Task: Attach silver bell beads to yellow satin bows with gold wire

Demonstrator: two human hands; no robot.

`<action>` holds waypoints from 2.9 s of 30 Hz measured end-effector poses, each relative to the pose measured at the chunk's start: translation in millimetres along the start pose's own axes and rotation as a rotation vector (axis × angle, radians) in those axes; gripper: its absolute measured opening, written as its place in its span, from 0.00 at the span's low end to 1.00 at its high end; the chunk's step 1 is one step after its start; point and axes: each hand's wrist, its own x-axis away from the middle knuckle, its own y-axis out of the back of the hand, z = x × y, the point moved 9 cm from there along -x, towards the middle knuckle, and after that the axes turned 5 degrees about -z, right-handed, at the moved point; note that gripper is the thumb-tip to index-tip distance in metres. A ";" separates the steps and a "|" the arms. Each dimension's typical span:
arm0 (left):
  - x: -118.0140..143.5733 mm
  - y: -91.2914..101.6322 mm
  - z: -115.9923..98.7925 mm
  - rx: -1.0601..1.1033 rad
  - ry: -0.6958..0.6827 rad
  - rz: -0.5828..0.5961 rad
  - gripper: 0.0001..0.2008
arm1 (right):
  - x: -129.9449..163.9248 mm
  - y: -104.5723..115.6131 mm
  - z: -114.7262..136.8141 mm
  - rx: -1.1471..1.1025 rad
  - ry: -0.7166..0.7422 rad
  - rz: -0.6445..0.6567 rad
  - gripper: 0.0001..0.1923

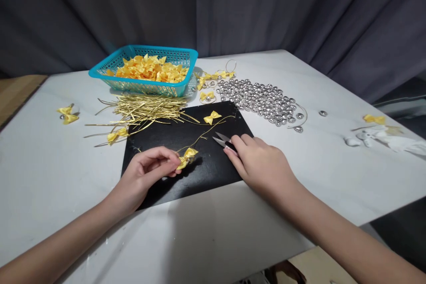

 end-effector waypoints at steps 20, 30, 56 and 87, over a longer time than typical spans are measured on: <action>-0.8 -1.4 2.9 0.098 0.070 -0.003 0.10 | -19.9 10.4 63.8 -1.326 -0.007 0.274 0.12; -0.9 -8.0 3.8 0.003 0.101 0.033 0.13 | -8.5 14.7 73.1 -1.068 0.232 0.191 0.19; 26.7 3.5 -42.5 -0.606 -0.559 -0.299 0.04 | -9.3 -12.7 69.3 -1.819 -0.216 0.383 0.14; 2.2 5.6 -3.8 0.059 -0.017 -0.184 0.11 | -9.8 -5.8 62.0 -1.306 -0.089 0.421 0.17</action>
